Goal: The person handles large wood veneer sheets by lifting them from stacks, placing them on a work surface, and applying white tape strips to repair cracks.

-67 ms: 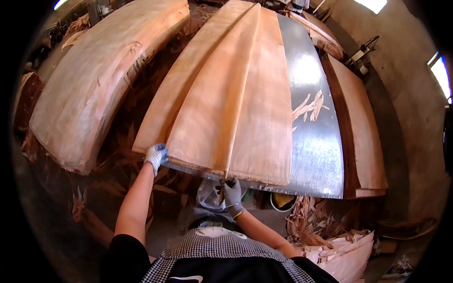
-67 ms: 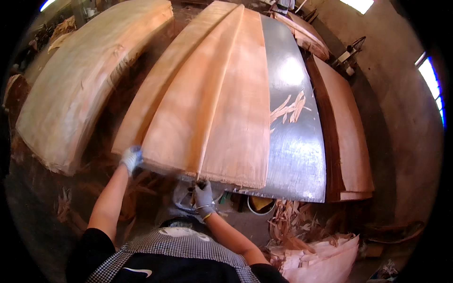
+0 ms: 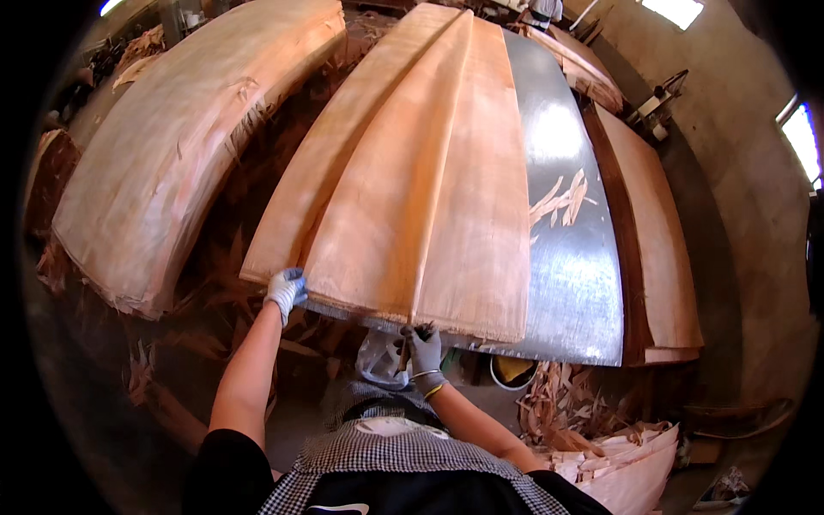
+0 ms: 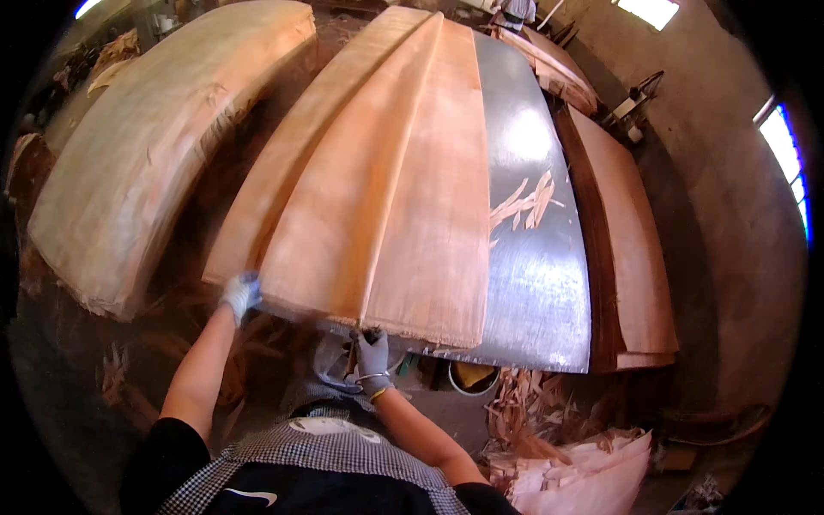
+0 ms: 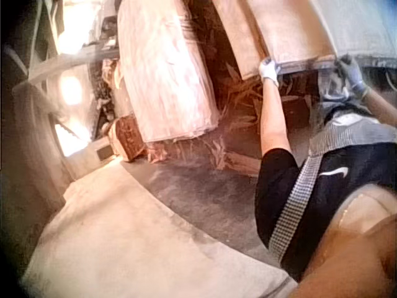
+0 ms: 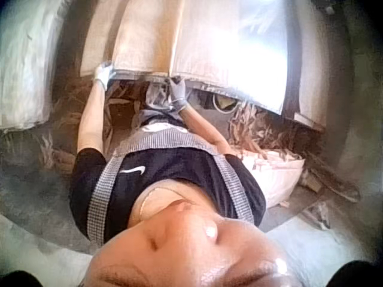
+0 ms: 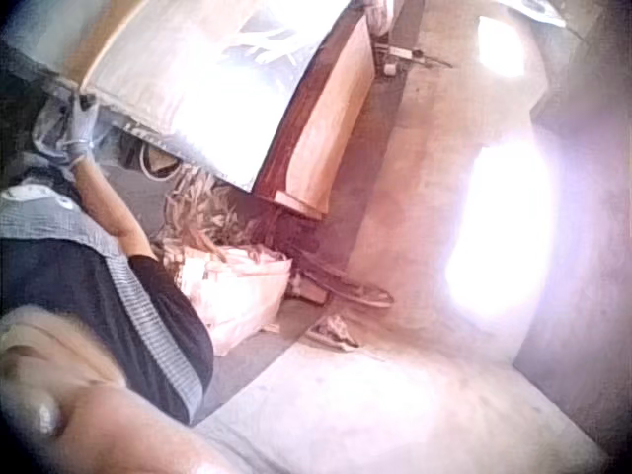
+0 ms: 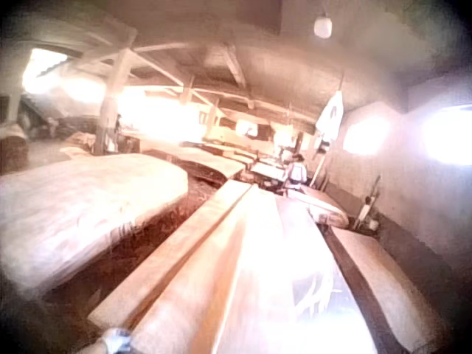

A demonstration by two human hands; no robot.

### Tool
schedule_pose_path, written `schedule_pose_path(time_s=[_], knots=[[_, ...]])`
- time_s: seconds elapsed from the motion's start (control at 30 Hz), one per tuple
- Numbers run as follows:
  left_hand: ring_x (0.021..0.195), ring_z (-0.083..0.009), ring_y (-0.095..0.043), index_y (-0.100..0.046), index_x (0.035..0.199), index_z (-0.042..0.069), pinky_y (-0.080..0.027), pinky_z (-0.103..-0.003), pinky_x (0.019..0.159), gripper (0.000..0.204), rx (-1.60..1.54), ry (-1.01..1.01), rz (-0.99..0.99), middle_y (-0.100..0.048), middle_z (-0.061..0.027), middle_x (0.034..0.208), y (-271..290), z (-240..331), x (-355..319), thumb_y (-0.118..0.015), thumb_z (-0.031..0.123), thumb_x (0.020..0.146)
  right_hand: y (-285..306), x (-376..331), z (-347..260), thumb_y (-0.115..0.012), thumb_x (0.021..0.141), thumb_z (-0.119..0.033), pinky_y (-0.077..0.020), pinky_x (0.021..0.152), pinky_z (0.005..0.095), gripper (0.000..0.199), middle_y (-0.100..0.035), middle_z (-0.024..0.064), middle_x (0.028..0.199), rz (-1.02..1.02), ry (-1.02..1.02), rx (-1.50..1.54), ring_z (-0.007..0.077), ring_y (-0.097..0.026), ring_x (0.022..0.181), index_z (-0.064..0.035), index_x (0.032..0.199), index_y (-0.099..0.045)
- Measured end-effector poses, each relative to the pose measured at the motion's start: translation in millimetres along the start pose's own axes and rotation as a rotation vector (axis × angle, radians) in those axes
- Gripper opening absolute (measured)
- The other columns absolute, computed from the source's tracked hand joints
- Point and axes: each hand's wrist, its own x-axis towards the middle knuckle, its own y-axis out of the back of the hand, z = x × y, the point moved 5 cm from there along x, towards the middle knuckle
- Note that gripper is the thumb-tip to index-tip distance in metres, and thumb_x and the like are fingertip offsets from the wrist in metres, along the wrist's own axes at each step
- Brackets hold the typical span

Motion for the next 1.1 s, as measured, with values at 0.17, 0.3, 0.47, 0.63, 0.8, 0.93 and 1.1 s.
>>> schedule_pose_path(time_s=[0.17,0.3,0.47,0.63,0.8,0.93,1.1], knots=[[0.074,-0.022,-0.061,-0.054,0.115,0.006,-0.054,-0.035,0.066,0.033,-0.133,0.007,-0.036,-0.06,-0.0078,0.098,-3,9,-18,-0.061,0.014,0.084,-43,6,-81,-0.059,0.089,-0.026,-0.0433,0.041,0.0295,0.021,-0.053,0.0055,0.062,-0.14,-0.087,-0.008,0.0163,-0.051,0.045,-0.0058,0.09,-0.051],[0.075,-0.0197,-0.062,-0.056,0.109,0.013,-0.052,-0.035,0.068,0.032,-0.532,-0.016,0.132,-0.06,-0.0056,0.093,59,16,-10,-0.063,0.03,0.083,-122,-23,-144,-0.058,0.089,-0.026,-0.0426,0.041,0.0284,0.02,-0.052,0.0043,0.06,-0.21,-0.094,0.214,0.0158,-0.05,0.045,-0.0083,0.087,-0.049],[0.077,-0.0153,-0.06,-0.061,0.093,0.017,-0.048,-0.033,0.069,0.022,-0.772,0.062,0.131,-0.062,0.0,0.076,70,-10,-38,-0.058,0.037,0.085,-151,-47,-220,-0.056,0.09,-0.027,-0.0373,0.039,0.0258,0.017,-0.05,0.0014,0.061,-0.203,-0.093,0.314,0.0131,-0.044,0.042,-0.0116,0.085,-0.051],[0.097,-0.0247,-0.059,-0.055,0.114,0.011,-0.049,-0.045,0.081,0.05,-0.811,0.235,-0.135,-0.06,-0.0064,0.109,34,-85,-70,-0.055,0.052,0.084,36,-18,-227,-0.057,0.088,-0.027,-0.0335,0.037,0.0248,0.017,-0.048,-0.0006,0.059,0.047,-0.126,0.017,0.0113,-0.041,0.041,-0.0127,0.08,-0.054],[0.135,-0.0288,-0.024,-0.02,0.143,0.015,-0.017,-0.049,0.11,0.086,-1.445,0.246,-0.432,-0.028,-0.0077,0.146,-6,-113,-80,-0.047,0.067,0.08,275,63,-280,-0.062,0.085,-0.028,-0.0369,0.034,0.0282,0.021,-0.052,0.0016,0.056,0.365,0.006,-0.671,0.0127,-0.046,0.038,-0.0085,0.081,-0.056],[0.134,-0.0252,-0.025,-0.028,0.139,0.015,-0.017,-0.046,0.111,0.08,-1.135,-0.024,-0.193,-0.027,-0.0039,0.147,-66,-90,-111,-0.053,0.063,0.08,372,81,-351,-0.068,0.08,-0.017,-0.0387,0.035,0.0274,0.03,-0.058,0.0043,0.061,0.655,0.499,-1.099,0.0102,-0.049,0.041,-0.0034,0.104,-0.058],[0.122,-0.0248,-0.044,-0.046,0.127,0.013,-0.035,-0.045,0.102,0.056,-1.07,0.059,-0.074,-0.051,-0.0042,0.13,-140,-123,-152,-0.054,0.049,0.085,458,71,-359,-0.07,0.075,-0.019,-0.0462,0.088,0.0371,0.049,-0.061,0.0176,0.112,0.716,0.557,-1.146,0.0315,-0.058,0.105,-0.0024,0.117,-0.054]])
